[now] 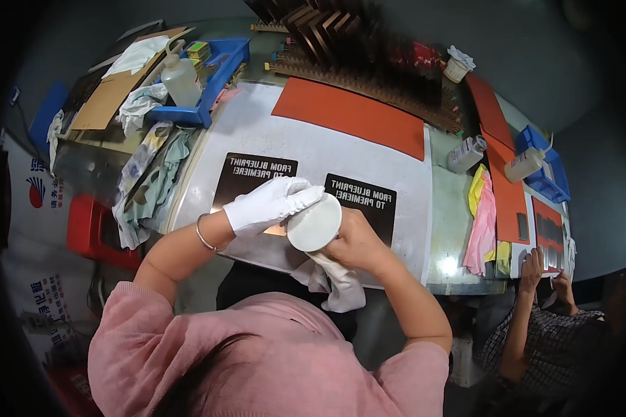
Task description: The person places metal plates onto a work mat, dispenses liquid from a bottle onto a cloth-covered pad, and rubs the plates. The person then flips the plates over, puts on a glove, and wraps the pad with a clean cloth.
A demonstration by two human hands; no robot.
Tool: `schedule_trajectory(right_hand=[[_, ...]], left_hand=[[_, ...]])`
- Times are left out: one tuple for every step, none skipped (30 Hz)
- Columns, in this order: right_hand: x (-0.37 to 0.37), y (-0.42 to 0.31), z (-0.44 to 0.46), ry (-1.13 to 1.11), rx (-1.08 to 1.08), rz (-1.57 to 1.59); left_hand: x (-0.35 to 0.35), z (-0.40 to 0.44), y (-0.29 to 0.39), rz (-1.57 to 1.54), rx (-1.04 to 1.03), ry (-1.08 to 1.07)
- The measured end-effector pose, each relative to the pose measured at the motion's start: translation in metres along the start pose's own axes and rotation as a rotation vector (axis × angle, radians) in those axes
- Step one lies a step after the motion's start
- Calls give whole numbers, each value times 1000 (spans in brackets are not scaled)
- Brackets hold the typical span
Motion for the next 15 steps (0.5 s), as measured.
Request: schedule_trajectory(right_hand=[[2,-3,3,28,4,-93],[5,-6,6,57,8,-186],[9,-8,9,38,-49,-235],[11,-9,11,42,-46,-240],[14,-10,15,93,-61,-268],[17,-10,18,142,-75,-294],[17,-8,21,86,-89,-283],[20,-13,25,92,-83,-284],[22,-19,27,44,-97,-269],[26,-23,30,3,-110,-259],[27,-8,31,-114,-112,-158],[37,-2,32,-91,-103,-170],[37,8,29,-238,-239,77],[34,16,27,-384,-367,325],[33,23,23,-412,-384,347]], left_hand=[[2,4,2,62,-41,5],[3,4,3,66,-49,-1],[6,2,0,-74,30,2],[7,0,-3,-216,111,7],[9,0,-3,-213,105,9],[12,0,-1,-253,63,-3],[14,0,-1,-292,24,-15],[17,2,-1,-327,-17,-28],[18,3,0,-567,-82,-42],[23,4,-1,-655,-47,9],[30,1,3,-724,-53,57],[33,-7,17,-795,-59,105],[44,-6,21,-859,-131,116],[55,-11,30,-942,-158,31],[61,-10,36,-1012,-193,155]])
Point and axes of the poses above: each hand's wrist, its own z-axis towards the middle knuckle, its own x-axis out of the back of the hand, y = z × x, the point moved 5 cm from there along z, towards the middle knuckle, and after that the axes turned 13 degrees about -z, right-handed, at the moved point
